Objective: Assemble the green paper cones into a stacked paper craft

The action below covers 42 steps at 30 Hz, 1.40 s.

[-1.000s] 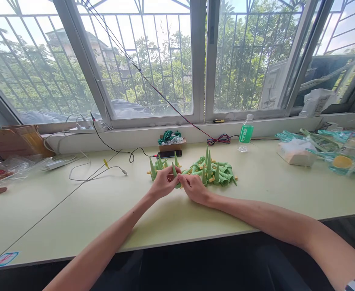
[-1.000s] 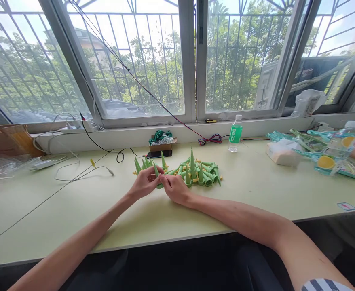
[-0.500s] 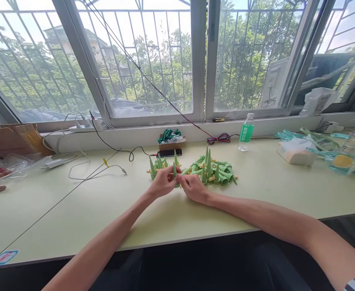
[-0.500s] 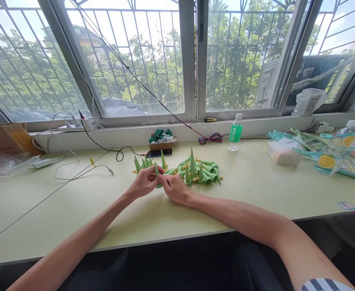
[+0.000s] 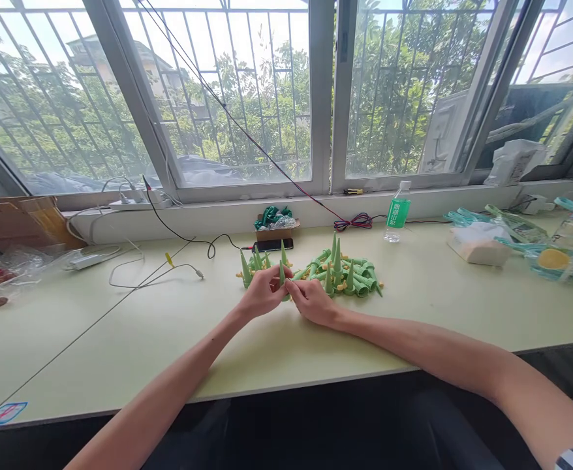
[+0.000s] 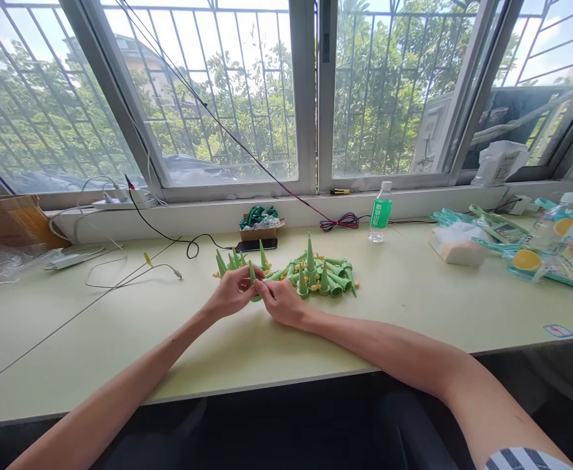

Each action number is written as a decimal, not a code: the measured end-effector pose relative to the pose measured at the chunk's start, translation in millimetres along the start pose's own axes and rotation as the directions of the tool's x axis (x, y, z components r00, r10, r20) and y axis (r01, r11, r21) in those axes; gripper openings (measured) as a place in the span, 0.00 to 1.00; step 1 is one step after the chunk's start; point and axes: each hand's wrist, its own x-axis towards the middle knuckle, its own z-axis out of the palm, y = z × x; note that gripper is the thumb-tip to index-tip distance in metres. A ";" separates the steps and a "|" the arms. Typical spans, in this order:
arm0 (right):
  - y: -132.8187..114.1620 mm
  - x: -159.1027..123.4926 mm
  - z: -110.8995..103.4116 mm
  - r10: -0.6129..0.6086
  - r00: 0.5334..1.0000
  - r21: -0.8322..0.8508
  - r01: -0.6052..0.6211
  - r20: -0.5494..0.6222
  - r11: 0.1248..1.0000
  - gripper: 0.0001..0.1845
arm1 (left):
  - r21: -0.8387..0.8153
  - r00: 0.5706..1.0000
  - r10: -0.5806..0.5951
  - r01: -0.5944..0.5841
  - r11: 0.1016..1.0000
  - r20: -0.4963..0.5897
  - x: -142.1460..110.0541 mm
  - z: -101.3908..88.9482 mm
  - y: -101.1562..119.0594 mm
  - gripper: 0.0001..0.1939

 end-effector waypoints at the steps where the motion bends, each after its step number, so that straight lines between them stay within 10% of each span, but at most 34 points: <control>1: -0.1 0.0 -0.1 0.003 1.000 0.000 -0.003 0.004 1.000 0.28 | 0.002 1.000 0.000 0.000 1.000 0.000 0.0 0.0 0.1 0.05; 42: 1.6 -0.7 -0.2 -0.008 1.000 0.056 0.007 0.021 0.998 0.26 | -0.025 1.000 -0.019 0.020 0.999 0.025 0.0 -0.9 2.0 0.06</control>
